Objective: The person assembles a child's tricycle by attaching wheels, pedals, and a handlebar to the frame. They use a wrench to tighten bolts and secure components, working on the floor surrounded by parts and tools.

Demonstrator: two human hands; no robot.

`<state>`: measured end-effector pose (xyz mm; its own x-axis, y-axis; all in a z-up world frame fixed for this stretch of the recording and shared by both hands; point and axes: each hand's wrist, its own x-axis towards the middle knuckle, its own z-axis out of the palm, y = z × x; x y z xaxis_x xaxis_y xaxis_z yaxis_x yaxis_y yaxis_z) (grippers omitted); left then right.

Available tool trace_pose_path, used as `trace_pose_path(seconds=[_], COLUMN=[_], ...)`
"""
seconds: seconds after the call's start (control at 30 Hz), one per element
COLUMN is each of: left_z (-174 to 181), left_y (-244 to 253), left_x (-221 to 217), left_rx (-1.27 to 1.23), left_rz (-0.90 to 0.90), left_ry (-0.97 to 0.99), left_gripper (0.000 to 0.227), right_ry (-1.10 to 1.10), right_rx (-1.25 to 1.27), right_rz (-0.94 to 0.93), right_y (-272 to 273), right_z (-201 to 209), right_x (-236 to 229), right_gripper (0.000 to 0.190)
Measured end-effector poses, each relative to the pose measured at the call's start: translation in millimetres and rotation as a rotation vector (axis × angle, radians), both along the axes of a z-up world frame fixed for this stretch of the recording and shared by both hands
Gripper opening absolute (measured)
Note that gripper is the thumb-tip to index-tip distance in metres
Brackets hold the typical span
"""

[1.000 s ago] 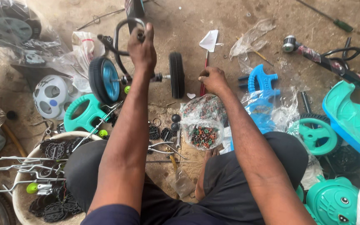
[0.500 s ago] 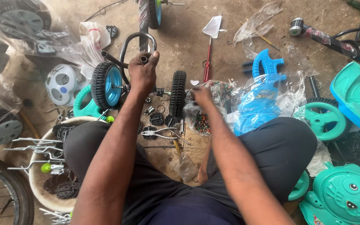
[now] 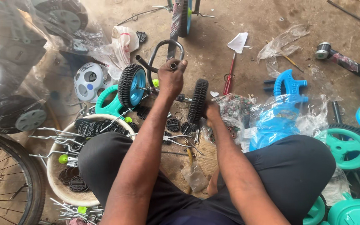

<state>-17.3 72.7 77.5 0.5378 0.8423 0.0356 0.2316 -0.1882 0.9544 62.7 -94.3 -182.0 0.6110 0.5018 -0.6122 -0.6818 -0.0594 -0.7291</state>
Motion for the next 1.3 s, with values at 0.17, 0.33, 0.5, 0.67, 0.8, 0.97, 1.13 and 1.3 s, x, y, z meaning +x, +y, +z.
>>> trace_pose_path(seconds=[0.17, 0.33, 0.5, 0.67, 0.8, 0.97, 1.13, 1.3], left_z=[12.6, 16.3, 9.8, 5.6, 5.7, 4.4, 4.2, 3.4], left_y=[-5.5, -8.0, -5.5, -3.4, -3.1, -3.2, -2.9, -0.7], left_x=[-2.0, -3.4, -2.7, -1.2, -4.1, -3.7, -5.2, -5.4], left_rx=[-0.073, 0.006, 0.006, 0.03, 0.013, 0.035, -0.016, -0.038], left_rz=[-0.019, 0.001, -0.012, -0.02, -0.038, -0.039, -0.031, -0.05], left_ry=[0.068, 0.083, 0.039, 0.008, 0.005, 0.004, 0.012, -0.005], left_gripper=[0.031, 0.03, 0.028, 0.026, 0.026, 0.025, 0.023, 0.022], right_ry=[0.038, 0.099, 0.143, 0.167, 0.245, 0.219, 0.141, 0.26], right_rx=[-0.179, -0.091, 0.123, 0.044, 0.04, 0.161, -0.028, 0.028], right_rz=[0.057, 0.102, 0.116, 0.153, 0.097, 0.109, 0.181, 0.059], right_y=[1.7, -0.2, -2.4, -4.8, -4.5, 3.1, 3.3, 3.6], right_z=[66.6, 65.1, 28.8, 41.1, 47.0, 29.8, 34.7, 36.1], right_x=[1.5, 9.1, 13.9, 21.4, 17.3, 17.8, 20.1, 16.4], right_gripper=[0.028, 0.027, 0.039, 0.044, 0.044, 0.026, 0.025, 0.031])
